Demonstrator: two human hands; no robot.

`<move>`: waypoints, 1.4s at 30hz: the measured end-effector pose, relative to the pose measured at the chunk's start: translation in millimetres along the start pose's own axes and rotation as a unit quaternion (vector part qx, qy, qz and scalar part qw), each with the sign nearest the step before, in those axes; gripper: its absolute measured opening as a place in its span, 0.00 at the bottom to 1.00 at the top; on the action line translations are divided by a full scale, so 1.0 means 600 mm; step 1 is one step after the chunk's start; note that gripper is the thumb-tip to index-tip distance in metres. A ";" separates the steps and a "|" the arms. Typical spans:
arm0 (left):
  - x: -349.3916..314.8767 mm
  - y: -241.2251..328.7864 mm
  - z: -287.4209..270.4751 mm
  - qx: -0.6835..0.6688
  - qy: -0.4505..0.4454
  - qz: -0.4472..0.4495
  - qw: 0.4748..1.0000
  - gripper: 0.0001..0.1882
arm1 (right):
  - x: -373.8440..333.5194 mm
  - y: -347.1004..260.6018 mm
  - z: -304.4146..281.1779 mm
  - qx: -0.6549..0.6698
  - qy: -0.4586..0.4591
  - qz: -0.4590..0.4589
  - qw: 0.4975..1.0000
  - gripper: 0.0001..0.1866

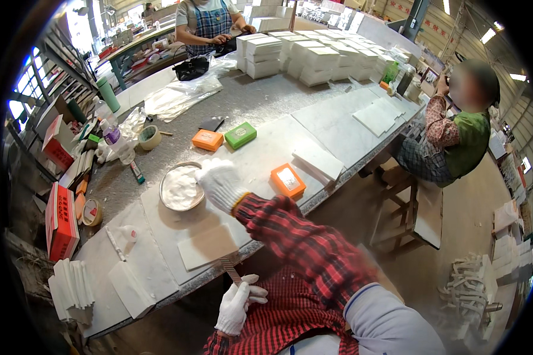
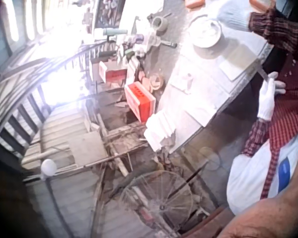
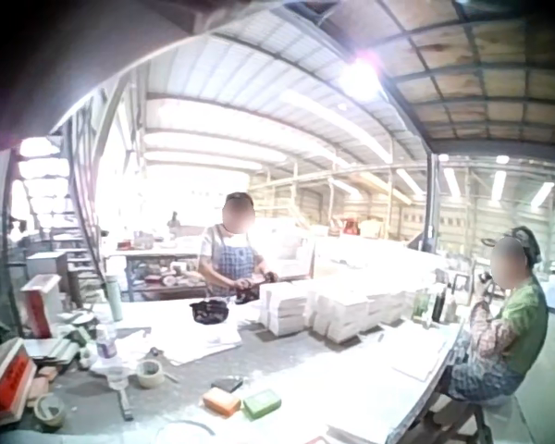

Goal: The person uses a metal scraper to smooth and shape the edges of white rectangular plaster tiles on a workbench. They repeatedly scrape the edges, flip the tiles, and inspect the surfaces while other workers perform similar tasks nearby.

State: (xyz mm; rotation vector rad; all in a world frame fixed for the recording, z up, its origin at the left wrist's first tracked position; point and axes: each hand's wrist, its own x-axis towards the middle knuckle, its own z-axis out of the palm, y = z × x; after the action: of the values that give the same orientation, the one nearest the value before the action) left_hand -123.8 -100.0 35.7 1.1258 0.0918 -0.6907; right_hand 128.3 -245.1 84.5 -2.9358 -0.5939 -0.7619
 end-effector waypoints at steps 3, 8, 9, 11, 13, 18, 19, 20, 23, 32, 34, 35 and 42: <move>-0.003 -0.001 -0.002 -0.032 0.010 0.010 0.999 0.24 | 0.015 -0.014 0.019 -0.035 -0.055 -0.022 0.998 0.07; -0.005 -0.022 -0.003 -0.027 0.058 0.146 0.987 0.28 | -0.074 -0.022 -0.078 0.206 -0.008 0.098 0.973 0.10; -0.001 -0.033 -0.007 -0.005 0.073 0.192 0.979 0.29 | -0.118 -0.036 -0.103 0.273 -0.029 0.134 0.952 0.11; 0.002 -0.046 0.001 0.013 0.134 0.235 0.963 0.28 | -0.243 -0.038 -0.105 0.346 -0.060 0.126 0.928 0.15; 0.006 -0.049 0.013 -0.013 0.122 0.267 0.956 0.27 | -0.336 -0.057 -0.148 0.541 -0.224 0.221 0.780 0.18; 0.011 -0.039 0.059 -0.005 -0.001 0.220 0.976 0.27 | -0.439 -0.086 -0.180 0.574 -0.233 0.249 0.745 0.18; 0.014 -0.045 0.064 0.013 -0.021 0.203 0.979 0.27 | -0.448 -0.086 -0.183 0.574 -0.227 0.253 0.745 0.18; 0.015 -0.043 0.073 0.007 -0.012 0.174 0.985 0.25 | -0.450 -0.083 -0.187 0.576 -0.222 0.254 0.745 0.18; 0.010 -0.043 0.086 0.048 -0.016 0.152 0.987 0.30 | -0.464 -0.072 -0.198 0.580 -0.250 0.272 0.726 0.19; 0.003 -0.043 0.108 0.055 -0.057 0.104 0.991 0.23 | -0.494 -0.062 -0.205 0.591 -0.162 0.278 0.740 0.16; 0.006 -0.035 0.113 0.067 -0.047 0.087 0.993 0.23 | -0.499 -0.058 -0.212 0.598 -0.209 0.304 0.712 0.17; 0.006 -0.022 0.117 0.044 -0.037 0.061 0.997 0.24 | -0.499 -0.056 -0.217 0.599 -0.231 0.315 0.699 0.18; 0.058 0.022 0.071 -0.015 0.162 0.195 0.967 0.18 | -0.527 -0.047 -0.230 0.581 -0.269 0.266 0.721 0.18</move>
State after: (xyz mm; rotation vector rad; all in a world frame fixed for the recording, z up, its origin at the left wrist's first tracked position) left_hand -100.6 -149.0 51.4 1.1776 0.1533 -0.1515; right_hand -199.9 -350.3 53.1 -1.8362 -0.0833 0.4583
